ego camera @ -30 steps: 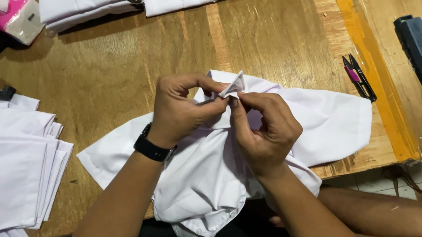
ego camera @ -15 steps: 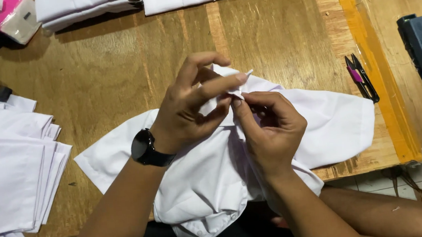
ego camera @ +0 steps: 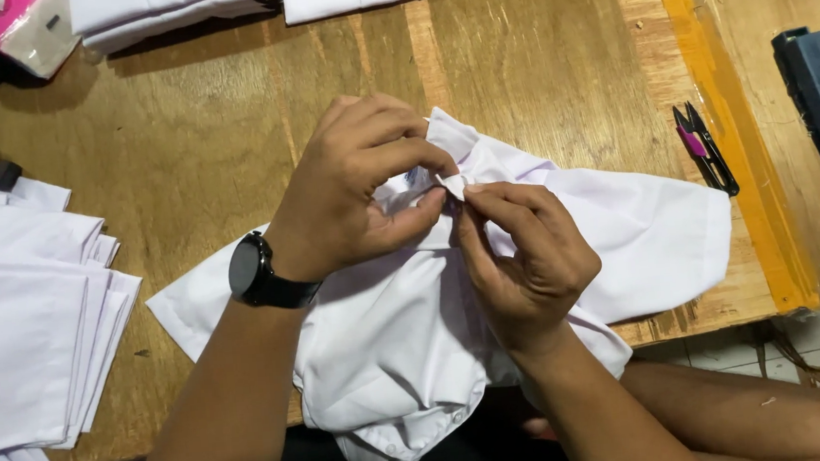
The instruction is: The person uses small scissors to trim loose threads from the collar and hem of a white shirt. After trimming, the person folds the shirt neatly on the table.
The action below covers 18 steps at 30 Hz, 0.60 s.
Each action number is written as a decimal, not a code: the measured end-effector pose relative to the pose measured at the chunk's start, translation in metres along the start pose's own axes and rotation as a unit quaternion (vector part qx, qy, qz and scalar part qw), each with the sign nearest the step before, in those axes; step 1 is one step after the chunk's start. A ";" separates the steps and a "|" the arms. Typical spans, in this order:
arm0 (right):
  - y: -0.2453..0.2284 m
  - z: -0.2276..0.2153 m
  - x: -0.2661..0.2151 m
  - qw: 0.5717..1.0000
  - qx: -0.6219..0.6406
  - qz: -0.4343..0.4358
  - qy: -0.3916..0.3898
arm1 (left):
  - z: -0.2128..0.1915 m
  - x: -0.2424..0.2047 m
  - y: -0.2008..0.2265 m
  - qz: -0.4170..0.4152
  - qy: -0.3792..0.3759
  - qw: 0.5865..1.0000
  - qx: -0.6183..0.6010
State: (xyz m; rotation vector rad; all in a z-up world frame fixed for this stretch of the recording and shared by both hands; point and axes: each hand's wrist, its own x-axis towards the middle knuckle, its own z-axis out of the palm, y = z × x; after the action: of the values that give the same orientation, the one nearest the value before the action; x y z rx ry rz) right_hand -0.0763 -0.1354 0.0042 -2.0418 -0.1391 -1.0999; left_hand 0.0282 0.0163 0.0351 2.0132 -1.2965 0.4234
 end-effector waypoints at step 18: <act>0.001 -0.001 0.009 0.992 0.093 0.080 0.022 | 0.029 -0.016 -0.006 -0.121 0.130 0.959 -0.220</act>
State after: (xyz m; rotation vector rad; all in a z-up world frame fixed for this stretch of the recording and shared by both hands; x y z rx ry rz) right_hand -0.0716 -0.1389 0.0106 -1.8282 -0.0509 -0.9934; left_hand 0.0232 0.0080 0.0025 1.6463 -0.8761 0.2459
